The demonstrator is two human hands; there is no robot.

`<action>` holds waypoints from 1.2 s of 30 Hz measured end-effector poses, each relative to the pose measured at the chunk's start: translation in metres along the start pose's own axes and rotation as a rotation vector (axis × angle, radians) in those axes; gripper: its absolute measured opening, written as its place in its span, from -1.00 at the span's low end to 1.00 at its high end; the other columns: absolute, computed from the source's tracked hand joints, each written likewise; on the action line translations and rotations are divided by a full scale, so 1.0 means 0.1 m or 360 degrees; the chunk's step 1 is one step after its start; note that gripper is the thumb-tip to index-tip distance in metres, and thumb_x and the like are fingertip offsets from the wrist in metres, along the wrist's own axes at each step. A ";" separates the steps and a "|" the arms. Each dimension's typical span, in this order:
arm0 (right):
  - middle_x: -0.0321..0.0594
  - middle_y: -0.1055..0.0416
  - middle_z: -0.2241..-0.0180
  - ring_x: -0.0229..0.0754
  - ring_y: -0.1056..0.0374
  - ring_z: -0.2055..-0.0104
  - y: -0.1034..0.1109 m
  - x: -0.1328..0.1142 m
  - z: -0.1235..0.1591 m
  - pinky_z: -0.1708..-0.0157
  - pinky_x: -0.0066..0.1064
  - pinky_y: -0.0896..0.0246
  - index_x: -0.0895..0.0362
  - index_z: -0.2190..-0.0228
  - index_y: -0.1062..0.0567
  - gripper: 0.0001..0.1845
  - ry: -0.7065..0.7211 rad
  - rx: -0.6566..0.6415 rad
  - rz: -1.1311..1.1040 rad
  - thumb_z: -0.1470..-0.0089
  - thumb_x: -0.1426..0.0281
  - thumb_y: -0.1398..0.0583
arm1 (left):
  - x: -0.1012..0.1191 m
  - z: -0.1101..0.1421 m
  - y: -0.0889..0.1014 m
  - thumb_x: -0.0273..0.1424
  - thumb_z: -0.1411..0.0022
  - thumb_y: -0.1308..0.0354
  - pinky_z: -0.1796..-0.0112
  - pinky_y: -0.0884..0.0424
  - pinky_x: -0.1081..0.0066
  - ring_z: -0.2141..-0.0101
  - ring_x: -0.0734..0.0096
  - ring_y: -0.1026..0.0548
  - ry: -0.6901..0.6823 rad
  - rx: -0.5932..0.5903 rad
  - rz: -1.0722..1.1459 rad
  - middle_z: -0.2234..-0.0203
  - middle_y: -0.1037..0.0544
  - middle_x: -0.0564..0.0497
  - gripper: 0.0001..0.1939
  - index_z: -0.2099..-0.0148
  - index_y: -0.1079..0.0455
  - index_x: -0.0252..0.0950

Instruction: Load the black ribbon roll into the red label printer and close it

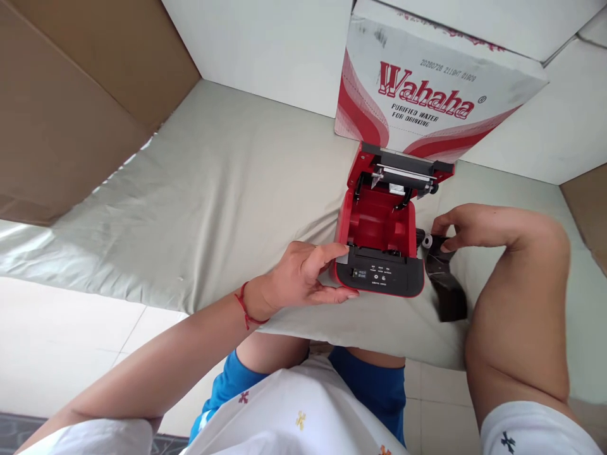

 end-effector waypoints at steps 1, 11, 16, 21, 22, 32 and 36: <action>-0.15 -0.69 0.11 0.01 -0.58 0.09 0.01 -0.06 0.11 0.05 -0.22 -0.42 -0.01 0.13 -0.73 -0.73 0.0109 -0.0022 -0.0032 -0.16 0.32 -0.28 | 0.00 0.00 0.00 0.07 -0.45 -0.29 0.59 -0.18 0.52 0.70 0.55 -0.32 -0.0001 0.0002 -0.0014 0.59 -0.46 0.26 -0.40 -0.27 -0.30 -0.22; -0.14 -0.62 -0.10 -0.16 -0.59 -0.04 0.03 -0.95 1.11 0.01 -0.38 -0.48 -0.14 -0.19 -0.61 -0.66 0.1305 0.0251 0.0036 -0.49 0.26 -0.18 | 0.02 -0.01 -0.01 0.08 -0.51 -0.21 0.60 -0.18 0.51 0.68 0.53 -0.35 -0.0005 -0.0003 -0.0055 0.60 -0.46 0.22 -0.45 -0.21 -0.32 -0.27; -0.12 -0.63 0.12 -0.06 -0.56 0.15 0.11 -1.40 0.65 0.13 -0.26 -0.43 0.06 0.02 -0.68 -0.67 0.1008 0.0617 -0.0026 -0.42 0.21 -0.17 | 0.01 -0.01 0.00 0.09 -0.51 -0.21 0.62 -0.15 0.52 0.69 0.55 -0.33 -0.0016 -0.0015 -0.0060 0.60 -0.44 0.24 -0.45 -0.18 -0.31 -0.27; -0.13 -0.62 0.16 -0.06 -0.52 0.17 0.05 -1.43 0.32 0.18 -0.28 -0.31 0.06 0.04 -0.66 -0.68 0.0620 0.0689 0.0106 -0.39 0.25 -0.15 | 0.01 -0.01 0.00 0.10 -0.55 -0.13 0.62 -0.12 0.52 0.70 0.55 -0.29 -0.0023 -0.0062 -0.0110 0.61 -0.39 0.26 -0.48 -0.18 -0.31 -0.24; -0.12 -0.61 0.16 -0.06 -0.51 0.17 0.03 -1.42 0.28 0.19 -0.28 -0.28 0.05 0.04 -0.66 -0.68 0.0567 0.0680 0.0157 -0.39 0.25 -0.15 | 0.01 -0.01 0.00 0.10 -0.56 -0.11 0.62 -0.12 0.51 0.69 0.55 -0.29 -0.0028 -0.0050 -0.0126 0.61 -0.39 0.26 -0.48 -0.17 -0.32 -0.25; -0.12 -0.66 0.03 0.08 -0.55 0.03 -0.07 -1.47 0.13 0.28 -0.23 -0.17 0.00 -0.10 -0.62 -0.63 0.0187 0.0601 0.0542 -0.43 0.28 -0.10 | 0.01 0.01 0.00 0.14 -0.60 0.04 0.55 -0.26 0.50 0.67 0.52 -0.40 -0.0034 -0.0130 -0.0122 0.57 -0.50 0.22 -0.41 -0.29 -0.25 -0.25; -0.15 -0.67 -0.01 -0.01 -0.58 0.03 -0.01 -1.43 0.22 0.13 -0.22 -0.36 0.03 -0.08 -0.65 -0.62 0.0550 0.0637 0.0264 -0.44 0.32 -0.09 | 0.03 -0.01 0.02 0.08 -0.61 -0.03 0.59 -0.19 0.51 0.68 0.53 -0.38 -0.0035 -0.0088 -0.0151 0.59 -0.46 0.24 -0.47 -0.26 -0.26 -0.26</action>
Point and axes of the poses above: each hand's wrist, its own z-axis away from the middle knuckle, its own y-axis out of the back of the hand, x = y × z, the point moved 5 cm from there along -z, towards the middle knuckle
